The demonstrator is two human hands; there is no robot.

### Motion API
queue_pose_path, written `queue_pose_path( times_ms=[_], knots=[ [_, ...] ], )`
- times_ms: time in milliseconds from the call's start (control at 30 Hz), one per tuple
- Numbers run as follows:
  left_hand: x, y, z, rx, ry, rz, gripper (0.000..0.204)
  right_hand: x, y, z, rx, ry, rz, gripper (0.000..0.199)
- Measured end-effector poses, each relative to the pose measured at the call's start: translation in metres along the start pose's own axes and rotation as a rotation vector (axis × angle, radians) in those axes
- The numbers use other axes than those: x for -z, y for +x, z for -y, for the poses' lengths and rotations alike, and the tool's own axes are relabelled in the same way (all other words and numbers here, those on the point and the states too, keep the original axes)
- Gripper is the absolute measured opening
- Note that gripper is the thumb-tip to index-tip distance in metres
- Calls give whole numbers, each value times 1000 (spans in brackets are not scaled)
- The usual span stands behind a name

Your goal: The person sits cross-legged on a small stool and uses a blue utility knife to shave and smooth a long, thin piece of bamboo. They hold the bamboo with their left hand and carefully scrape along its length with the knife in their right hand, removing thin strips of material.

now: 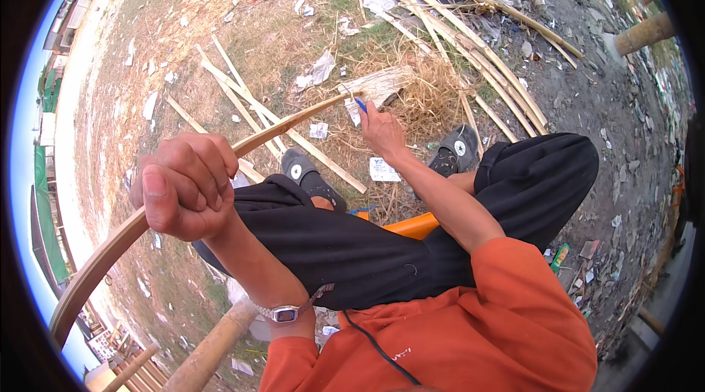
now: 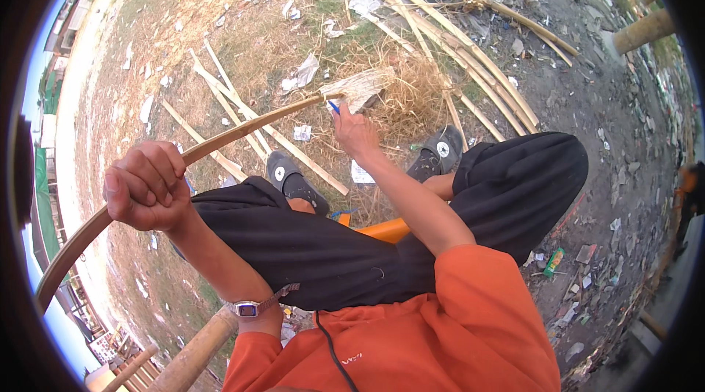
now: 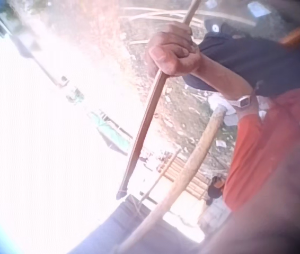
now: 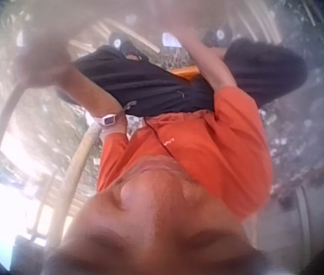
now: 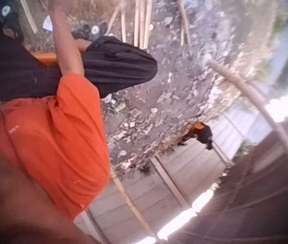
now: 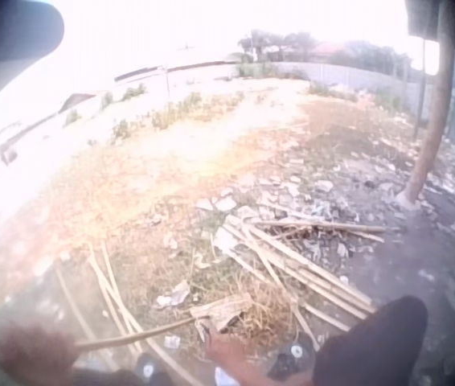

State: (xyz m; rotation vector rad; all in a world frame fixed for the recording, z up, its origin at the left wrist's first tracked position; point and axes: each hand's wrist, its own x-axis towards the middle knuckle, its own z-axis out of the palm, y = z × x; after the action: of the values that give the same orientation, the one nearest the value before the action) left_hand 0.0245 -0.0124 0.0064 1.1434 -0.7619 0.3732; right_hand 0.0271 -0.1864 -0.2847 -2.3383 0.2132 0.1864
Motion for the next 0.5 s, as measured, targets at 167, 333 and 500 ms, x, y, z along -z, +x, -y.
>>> queue_pose_path(
  times_ms=[167, 333, 500],
  knots=[
    [1, -5, 1, 7, -30, -84, 44, -9, 12, 0, -23, -48, 36, 25],
    [-5, -3, 0, 12, -20, 78, 43, -14, 16, -13, -98, -125, 29, 24],
    [-6, -2, -1, 22, 98, 60, 46, 6, 20, 5, -53, -136, 97, 23]
  ],
)
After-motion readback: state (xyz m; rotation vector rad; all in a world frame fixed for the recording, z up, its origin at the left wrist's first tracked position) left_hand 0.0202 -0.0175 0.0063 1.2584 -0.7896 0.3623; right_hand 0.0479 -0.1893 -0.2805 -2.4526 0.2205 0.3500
